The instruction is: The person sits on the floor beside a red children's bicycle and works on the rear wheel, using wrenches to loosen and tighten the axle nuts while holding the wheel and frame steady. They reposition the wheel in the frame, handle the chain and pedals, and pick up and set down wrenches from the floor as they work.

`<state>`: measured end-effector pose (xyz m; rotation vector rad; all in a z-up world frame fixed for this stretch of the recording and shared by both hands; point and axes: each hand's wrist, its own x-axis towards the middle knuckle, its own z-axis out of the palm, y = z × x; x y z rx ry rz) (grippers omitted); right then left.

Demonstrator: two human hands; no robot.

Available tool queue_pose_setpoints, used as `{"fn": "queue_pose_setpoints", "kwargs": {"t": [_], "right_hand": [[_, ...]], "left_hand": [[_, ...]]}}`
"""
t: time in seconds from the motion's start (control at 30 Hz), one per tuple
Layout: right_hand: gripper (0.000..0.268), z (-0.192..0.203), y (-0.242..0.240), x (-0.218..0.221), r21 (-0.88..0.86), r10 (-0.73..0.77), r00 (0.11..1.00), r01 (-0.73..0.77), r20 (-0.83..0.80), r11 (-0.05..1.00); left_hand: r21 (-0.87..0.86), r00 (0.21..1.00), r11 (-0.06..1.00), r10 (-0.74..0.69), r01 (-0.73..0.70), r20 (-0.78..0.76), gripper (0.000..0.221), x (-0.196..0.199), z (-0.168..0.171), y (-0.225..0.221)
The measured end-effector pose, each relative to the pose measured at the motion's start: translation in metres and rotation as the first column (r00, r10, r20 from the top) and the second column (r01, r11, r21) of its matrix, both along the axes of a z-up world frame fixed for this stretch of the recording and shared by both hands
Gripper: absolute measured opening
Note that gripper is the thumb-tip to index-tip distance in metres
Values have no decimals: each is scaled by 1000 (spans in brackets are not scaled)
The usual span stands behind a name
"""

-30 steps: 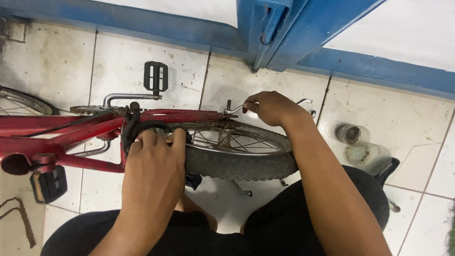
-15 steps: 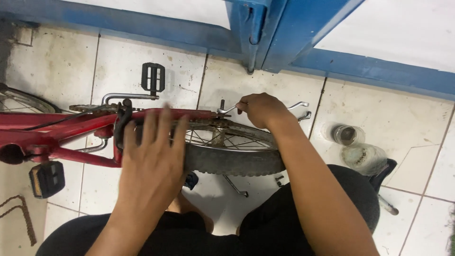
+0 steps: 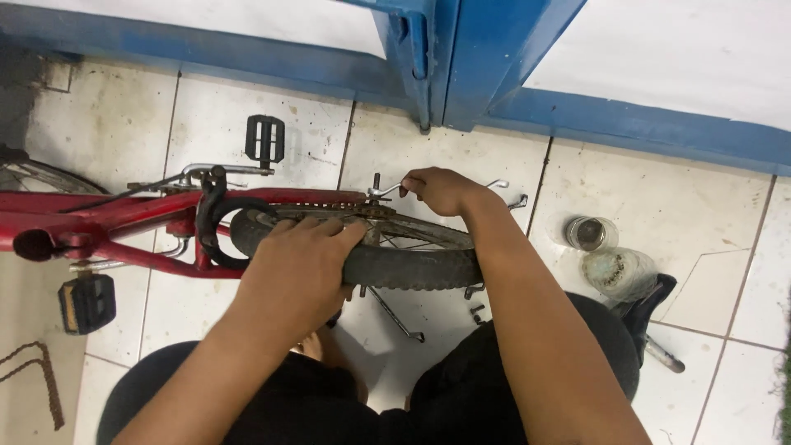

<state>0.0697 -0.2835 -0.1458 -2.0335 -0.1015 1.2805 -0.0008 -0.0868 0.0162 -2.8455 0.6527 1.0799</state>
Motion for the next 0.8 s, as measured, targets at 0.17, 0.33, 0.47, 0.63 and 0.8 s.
{"fn": "queue_pose_setpoints", "kwargs": {"t": [0.17, 0.33, 0.47, 0.63, 0.8], "right_hand": [[58, -23, -8, 3, 101, 47, 996, -40, -69, 994], [60, -19, -11, 10, 159, 45, 989, -22, -142, 987], [44, -59, -8, 17, 97, 191, 980, -185, -53, 978], [43, -61, -10, 24, 143, 223, 974, -214, -50, 966], [45, -97, -5, 11, 282, 157, 985, -132, -67, 950]], "left_hand": [[127, 994, 992, 20, -6, -106, 69, 7, 1, -8], [77, 991, 997, 36, -27, -127, 67, 8, -1, -5], [-162, 972, 987, 57, -20, 229, 41, -7, -10, 4], [-131, 976, 991, 26, 3, 216, 50, -5, -19, 6], [-97, 981, 995, 11, 8, 193, 54, -3, -23, 8]]}}
